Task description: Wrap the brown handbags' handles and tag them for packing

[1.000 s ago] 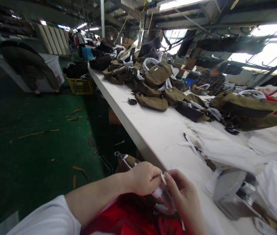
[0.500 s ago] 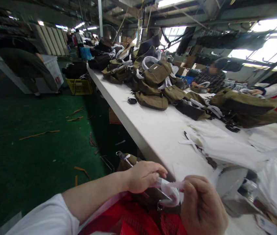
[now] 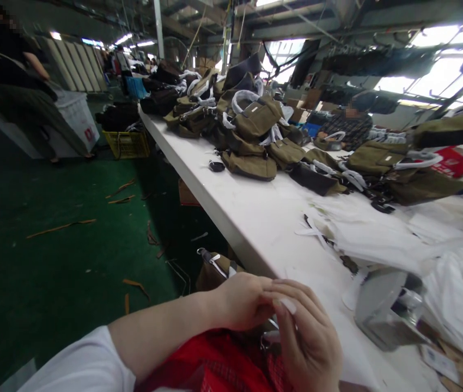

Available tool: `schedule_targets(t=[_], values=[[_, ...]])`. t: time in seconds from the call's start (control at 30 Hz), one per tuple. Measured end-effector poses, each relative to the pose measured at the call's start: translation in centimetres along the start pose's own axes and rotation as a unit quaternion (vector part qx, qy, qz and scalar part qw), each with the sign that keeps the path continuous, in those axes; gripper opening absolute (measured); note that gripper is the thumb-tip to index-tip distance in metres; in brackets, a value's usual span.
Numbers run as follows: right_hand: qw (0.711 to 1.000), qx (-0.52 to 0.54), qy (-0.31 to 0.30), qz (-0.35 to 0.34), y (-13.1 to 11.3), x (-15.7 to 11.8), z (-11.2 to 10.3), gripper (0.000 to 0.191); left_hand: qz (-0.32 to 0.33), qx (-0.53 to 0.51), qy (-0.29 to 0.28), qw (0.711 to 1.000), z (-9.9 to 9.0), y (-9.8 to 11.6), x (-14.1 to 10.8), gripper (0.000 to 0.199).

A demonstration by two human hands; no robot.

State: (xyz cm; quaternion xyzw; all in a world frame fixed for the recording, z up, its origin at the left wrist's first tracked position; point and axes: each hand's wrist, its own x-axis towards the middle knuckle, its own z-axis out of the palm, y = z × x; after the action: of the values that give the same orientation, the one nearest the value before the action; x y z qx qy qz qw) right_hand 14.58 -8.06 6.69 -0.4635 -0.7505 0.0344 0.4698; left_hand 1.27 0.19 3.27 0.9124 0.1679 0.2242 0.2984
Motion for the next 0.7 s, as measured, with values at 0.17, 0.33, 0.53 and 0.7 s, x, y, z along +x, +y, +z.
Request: schedule_targets(t=[0.17, 0.33, 0.53, 0.7], values=[[1.000, -0.002, -0.005, -0.008, -0.4, -0.3, -0.6, 0.027, -0.014, 0.051, 0.026, 0.998, 0.9, -1.1, -0.1, 0.020], [0.981, -0.152, -0.015, 0.124, 4.0, -4.8, -3.7, 0.038, 0.007, 0.010, 0.159, 0.987, -2.2, -1.8, -0.1, 0.032], [0.909, -0.321, -0.132, 0.232, 12.1, -16.1, -5.2, 0.068, 0.075, 0.059, 0.240, 0.966, -7.5, -0.4, 1.4, 0.027], [0.919, -0.295, -0.037, 0.259, 14.1, -17.3, -6.1, 0.038, 0.116, 0.124, 0.268, 0.948, -10.9, 2.2, 5.8, 0.028]])
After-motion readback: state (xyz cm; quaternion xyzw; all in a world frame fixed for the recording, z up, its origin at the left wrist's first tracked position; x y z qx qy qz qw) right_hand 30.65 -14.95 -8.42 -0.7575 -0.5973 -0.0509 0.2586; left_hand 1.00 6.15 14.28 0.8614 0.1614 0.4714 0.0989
